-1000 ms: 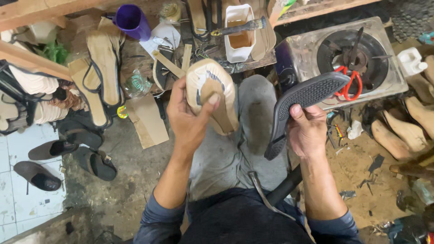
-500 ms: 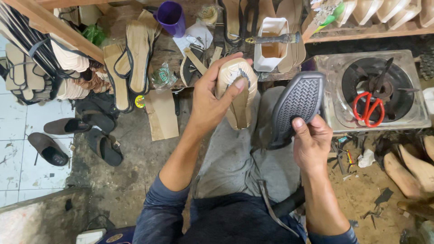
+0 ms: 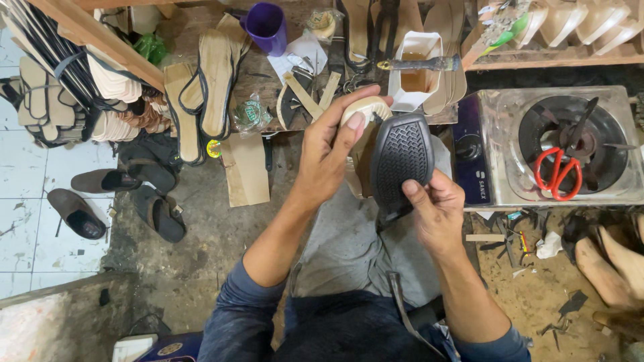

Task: The person uses a curved metal tool to scrape and smooth the edges of a shoe sole, then heats the sole on a gas stove and presses it onto a shoe upper. They continue to press and smooth the joined edges with the tool.

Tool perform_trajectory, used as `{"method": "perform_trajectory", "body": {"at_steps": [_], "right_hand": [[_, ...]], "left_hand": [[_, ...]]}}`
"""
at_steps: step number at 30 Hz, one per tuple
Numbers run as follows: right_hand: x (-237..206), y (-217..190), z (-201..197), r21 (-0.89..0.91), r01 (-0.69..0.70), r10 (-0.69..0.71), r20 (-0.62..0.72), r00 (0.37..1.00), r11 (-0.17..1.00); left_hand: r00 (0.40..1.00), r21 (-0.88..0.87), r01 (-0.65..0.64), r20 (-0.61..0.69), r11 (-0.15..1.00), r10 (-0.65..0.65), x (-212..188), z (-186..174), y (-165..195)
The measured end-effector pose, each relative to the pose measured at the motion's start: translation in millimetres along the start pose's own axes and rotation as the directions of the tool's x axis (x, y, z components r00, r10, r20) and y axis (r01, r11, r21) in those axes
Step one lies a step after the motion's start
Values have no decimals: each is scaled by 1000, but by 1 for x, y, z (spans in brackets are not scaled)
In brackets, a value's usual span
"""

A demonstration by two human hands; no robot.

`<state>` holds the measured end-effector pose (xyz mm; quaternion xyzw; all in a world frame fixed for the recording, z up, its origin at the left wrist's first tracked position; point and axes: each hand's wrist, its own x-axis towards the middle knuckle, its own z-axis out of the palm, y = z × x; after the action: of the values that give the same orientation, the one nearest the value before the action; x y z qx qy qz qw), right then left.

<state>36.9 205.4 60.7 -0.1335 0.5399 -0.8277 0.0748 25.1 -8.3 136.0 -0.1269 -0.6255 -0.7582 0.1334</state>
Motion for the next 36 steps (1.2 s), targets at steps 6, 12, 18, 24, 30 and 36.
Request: {"method": "perform_trajectory", "body": {"at_steps": [6,12,18,24,30,36], "right_hand": [[2,9,11,18,-17,17,-11,1000,1000],[2,13,16,32,-30,30,-4,1000,999],[-3,18,8,73,-27,28,-19,999,997],[-11,15,-2,32,12,-10,-45,999,999],[-27,-33,-15,205,43,-7,-172,985,978],[-22,-63,-35,187,-49,103,-290,951,981]], "left_hand": [[997,-57,-60,39,997,62,-6,-2,0],[996,-58,-59,64,997,63,-7,-3,0],[998,46,-47,32,998,46,-11,-4,-15],[985,143,85,-161,986,-62,-17,-3,-48],[947,-76,121,-289,990,-138,-36,-2,-70],[993,367,38,-117,930,6,-49,57,-54]]}}
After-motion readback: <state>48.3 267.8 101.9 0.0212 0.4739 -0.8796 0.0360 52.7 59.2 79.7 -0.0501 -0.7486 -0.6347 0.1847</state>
